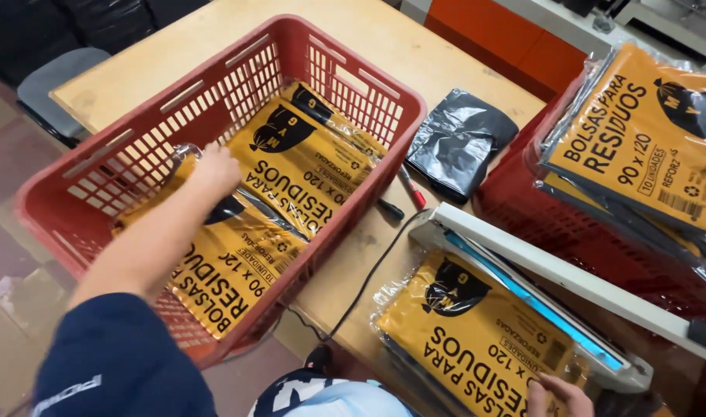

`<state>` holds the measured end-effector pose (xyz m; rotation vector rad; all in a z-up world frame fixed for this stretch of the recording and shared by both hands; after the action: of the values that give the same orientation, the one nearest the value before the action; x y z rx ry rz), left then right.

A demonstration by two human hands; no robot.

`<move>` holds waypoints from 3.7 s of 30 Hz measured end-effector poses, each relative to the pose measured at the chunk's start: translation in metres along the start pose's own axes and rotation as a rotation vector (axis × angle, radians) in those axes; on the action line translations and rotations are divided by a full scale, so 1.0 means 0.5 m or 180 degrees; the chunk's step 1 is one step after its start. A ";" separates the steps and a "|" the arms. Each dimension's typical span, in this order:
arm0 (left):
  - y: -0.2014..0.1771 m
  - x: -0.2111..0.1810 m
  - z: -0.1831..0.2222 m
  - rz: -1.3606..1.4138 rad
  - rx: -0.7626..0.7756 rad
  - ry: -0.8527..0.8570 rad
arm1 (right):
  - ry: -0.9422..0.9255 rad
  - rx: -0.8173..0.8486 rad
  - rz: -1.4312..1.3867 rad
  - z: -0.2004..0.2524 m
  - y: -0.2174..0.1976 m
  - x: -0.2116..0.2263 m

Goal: Using a manual heat sealer to close plastic bags and then placing them into a storage crate.

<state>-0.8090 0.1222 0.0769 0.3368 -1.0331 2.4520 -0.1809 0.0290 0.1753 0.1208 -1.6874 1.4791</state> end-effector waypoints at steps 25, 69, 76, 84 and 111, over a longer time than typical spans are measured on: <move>-0.640 -0.268 0.796 -0.1381 -0.4733 0.0367 | -0.4080 -0.1065 -0.1518 0.174 -0.179 0.489; -0.412 -0.762 -0.162 0.5313 -0.2759 0.0176 | 0.0840 0.0541 -0.1733 -0.442 0.166 -0.312; -0.367 -0.759 -0.290 0.5000 -0.2526 -0.0472 | 0.0722 0.0233 -0.0923 -0.461 0.152 -0.270; -0.363 -0.764 -0.318 0.5120 -0.2753 -0.0562 | -0.0271 -0.0258 0.0170 -0.462 0.166 -0.244; -0.389 -0.768 -0.296 0.5780 -0.3072 -0.0787 | -0.1339 0.1314 0.1792 -0.503 0.139 0.088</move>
<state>-0.3865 0.2280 -0.0552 -1.1286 -3.3979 2.3698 -0.1157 0.2817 0.1309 0.2007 -1.8002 2.3519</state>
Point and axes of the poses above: each hand's wrist, its own z-axis away from the middle knuckle, its own y-axis out of the palm, x = y × z, the point moved 8 cm from there along -z, towards the middle knuckle, and after that the axes turned 14 degrees about y, right-handed, at the moved point
